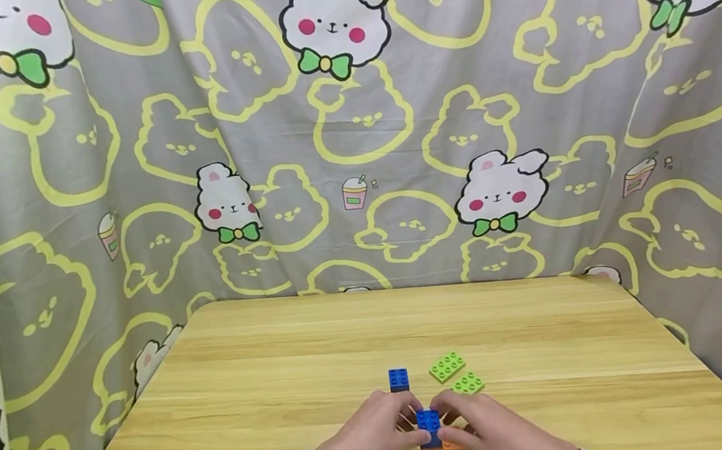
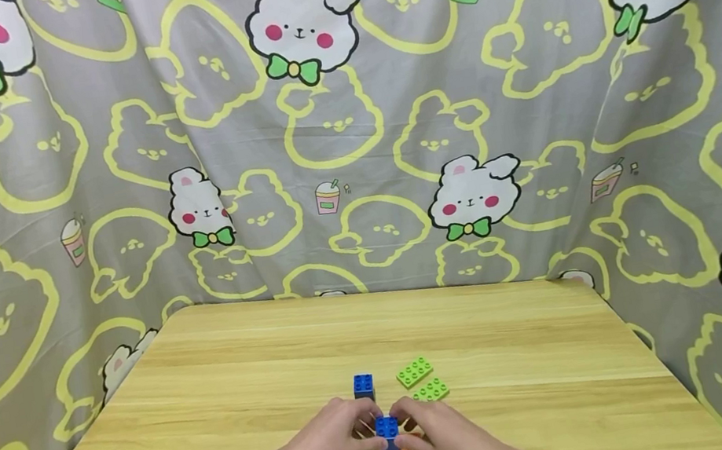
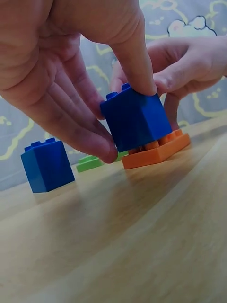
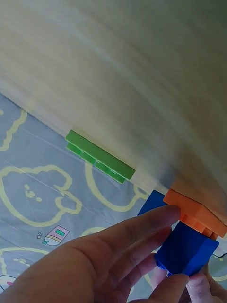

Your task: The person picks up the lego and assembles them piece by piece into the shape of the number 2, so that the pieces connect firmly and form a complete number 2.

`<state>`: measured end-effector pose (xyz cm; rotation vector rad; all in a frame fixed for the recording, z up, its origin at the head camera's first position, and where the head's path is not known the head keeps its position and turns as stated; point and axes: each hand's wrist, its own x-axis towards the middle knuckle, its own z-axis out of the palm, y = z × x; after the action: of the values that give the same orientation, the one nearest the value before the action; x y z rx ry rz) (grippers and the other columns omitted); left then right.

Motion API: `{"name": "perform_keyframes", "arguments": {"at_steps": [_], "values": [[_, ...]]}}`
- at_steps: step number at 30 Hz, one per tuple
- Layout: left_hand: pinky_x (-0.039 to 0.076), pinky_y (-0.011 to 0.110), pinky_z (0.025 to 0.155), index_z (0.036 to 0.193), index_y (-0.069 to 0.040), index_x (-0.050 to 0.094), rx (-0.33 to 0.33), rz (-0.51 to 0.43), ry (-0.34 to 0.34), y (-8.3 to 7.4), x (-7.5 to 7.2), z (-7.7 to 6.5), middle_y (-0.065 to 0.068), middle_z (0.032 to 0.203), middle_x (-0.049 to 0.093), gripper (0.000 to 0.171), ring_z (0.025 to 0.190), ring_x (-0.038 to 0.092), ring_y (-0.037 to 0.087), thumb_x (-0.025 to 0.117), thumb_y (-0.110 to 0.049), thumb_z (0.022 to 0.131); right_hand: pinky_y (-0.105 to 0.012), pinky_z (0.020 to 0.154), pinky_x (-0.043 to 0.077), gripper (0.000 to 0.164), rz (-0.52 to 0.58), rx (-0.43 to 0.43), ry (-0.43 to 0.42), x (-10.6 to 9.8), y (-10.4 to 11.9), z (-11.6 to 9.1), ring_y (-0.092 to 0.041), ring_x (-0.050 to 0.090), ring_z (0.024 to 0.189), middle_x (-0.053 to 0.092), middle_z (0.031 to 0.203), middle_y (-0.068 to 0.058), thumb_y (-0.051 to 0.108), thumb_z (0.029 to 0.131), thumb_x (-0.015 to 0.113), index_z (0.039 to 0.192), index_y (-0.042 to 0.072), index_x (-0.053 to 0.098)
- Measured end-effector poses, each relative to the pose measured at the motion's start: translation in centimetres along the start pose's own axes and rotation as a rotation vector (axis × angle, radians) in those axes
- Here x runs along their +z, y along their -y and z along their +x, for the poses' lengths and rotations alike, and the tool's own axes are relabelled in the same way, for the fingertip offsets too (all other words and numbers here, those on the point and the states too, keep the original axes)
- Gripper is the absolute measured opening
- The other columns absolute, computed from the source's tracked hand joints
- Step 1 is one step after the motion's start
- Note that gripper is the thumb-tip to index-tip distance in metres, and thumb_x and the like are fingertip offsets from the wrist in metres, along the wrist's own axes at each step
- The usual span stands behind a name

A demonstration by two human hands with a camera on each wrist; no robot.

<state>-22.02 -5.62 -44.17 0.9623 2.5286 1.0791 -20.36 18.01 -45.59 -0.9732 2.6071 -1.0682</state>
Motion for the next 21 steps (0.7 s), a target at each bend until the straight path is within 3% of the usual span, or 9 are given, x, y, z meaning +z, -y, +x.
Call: {"name": "perform_keyframes", "arguments": {"at_steps": [9, 21], "values": [[0.057, 0.022, 0.077, 0.109, -0.009, 0.069, -0.067, -0.115, 0.027, 0.22, -0.15, 0.08, 0.002, 0.098, 0.076, 0.021, 0.086, 0.071, 0.005, 0.076, -0.02, 0.093, -0.023, 0.084, 0.057, 0.029, 0.055, 0.027, 0.008, -0.02, 0.26, -0.09, -0.007, 0.069, 0.102, 0.068, 0.121, 0.001, 0.036, 0.104, 0.059, 0.127, 0.017, 0.059], [0.056, 0.025, 0.079, 0.11, -0.012, 0.072, -0.09, -0.124, 0.029, 0.57, -0.17, 0.11, 0.0, 0.099, 0.076, 0.019, 0.09, 0.07, 0.006, 0.075, -0.021, 0.094, -0.024, 0.085, 0.057, 0.02, 0.066, 0.047, 0.01, -0.09, 0.43, -0.15, -0.011, 0.07, 0.104, 0.07, 0.117, 0.004, 0.033, 0.105, 0.06, 0.119, 0.019, 0.06]]}}
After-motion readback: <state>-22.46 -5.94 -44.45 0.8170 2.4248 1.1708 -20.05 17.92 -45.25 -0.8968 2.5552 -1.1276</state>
